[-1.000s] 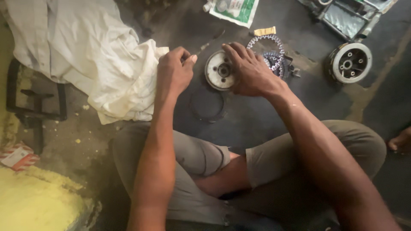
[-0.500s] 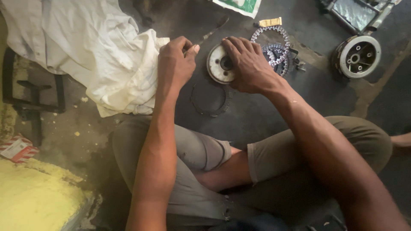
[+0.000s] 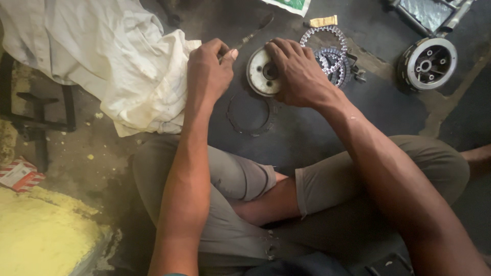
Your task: The person cleans several metal clutch plates and a clutch hub by hand using a small brush, then begins to stack the plates into the hub.
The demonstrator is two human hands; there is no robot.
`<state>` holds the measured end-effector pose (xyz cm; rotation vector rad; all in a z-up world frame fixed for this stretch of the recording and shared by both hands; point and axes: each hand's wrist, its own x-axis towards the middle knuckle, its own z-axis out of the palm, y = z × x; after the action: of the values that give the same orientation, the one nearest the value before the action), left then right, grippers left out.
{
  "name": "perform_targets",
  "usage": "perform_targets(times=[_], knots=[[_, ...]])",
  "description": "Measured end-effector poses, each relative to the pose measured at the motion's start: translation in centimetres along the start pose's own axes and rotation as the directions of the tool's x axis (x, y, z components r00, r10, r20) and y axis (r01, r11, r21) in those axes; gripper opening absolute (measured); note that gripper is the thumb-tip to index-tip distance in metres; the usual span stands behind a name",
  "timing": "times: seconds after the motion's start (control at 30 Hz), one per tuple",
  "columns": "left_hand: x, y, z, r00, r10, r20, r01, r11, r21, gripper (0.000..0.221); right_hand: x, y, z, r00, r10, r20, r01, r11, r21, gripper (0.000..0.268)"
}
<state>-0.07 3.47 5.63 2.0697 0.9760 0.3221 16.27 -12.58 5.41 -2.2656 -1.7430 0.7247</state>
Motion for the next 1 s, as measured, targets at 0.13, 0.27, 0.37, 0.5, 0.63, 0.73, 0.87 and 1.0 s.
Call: perform_targets(times=[0.13,0.27,0.37,0.5,0.63,0.73,0.87,1.0], knots=[[0.1,0.0,-0.1,1.0,-0.024,0.011,0.024,1.0,0.011,0.023,0.2,0.0,0.2,1.0,0.008,0.008,-0.008,1.0,-0.02,0.119],[0.1,-0.1,0.0,1.0,-0.009,0.004,0.009,1.0,0.013,0.022,0.3,0.0,0.1,0.997,0.06,0.053,-0.059,0.998,-0.022,0.12],[0.1,-0.3,0.1,1.0,-0.021,0.004,0.021,1.0,0.01,0.023,0.3,0.1,0.2,0.998,0.046,0.044,-0.043,0.998,-0.048,0.123],[0.1,-0.5,0.2,1.0,0.005,-0.006,-0.005,1.0,0.006,0.023,0.3,0.1,0.3,0.999,0.034,0.021,-0.033,0.999,-0.029,0.121],[0.1,-0.3,0.0,1.0,-0.004,0.008,0.004,1.0,0.0,0.021,0.1,-0.2,0.1,0.999,0.039,0.023,-0.038,0.998,-0.044,0.118],[-0.1,0.2,-0.3,1.0,-0.009,0.011,0.01,0.999,-0.032,0.02,-0.1,-0.3,-0.2,0.998,0.046,0.032,-0.046,0.999,-0.012,0.117],[-0.7,0.5,-1.2,0.997,0.079,0.022,-0.078,0.995,-0.066,0.014,0.3,-0.3,-1.2,0.999,0.029,0.02,-0.03,0.999,0.024,0.141],[-1.1,0.4,-1.1,0.989,-0.06,0.132,0.052,0.997,0.063,0.015,0.1,0.1,-3.7,0.937,0.31,0.159,-0.334,0.929,0.157,0.087]])
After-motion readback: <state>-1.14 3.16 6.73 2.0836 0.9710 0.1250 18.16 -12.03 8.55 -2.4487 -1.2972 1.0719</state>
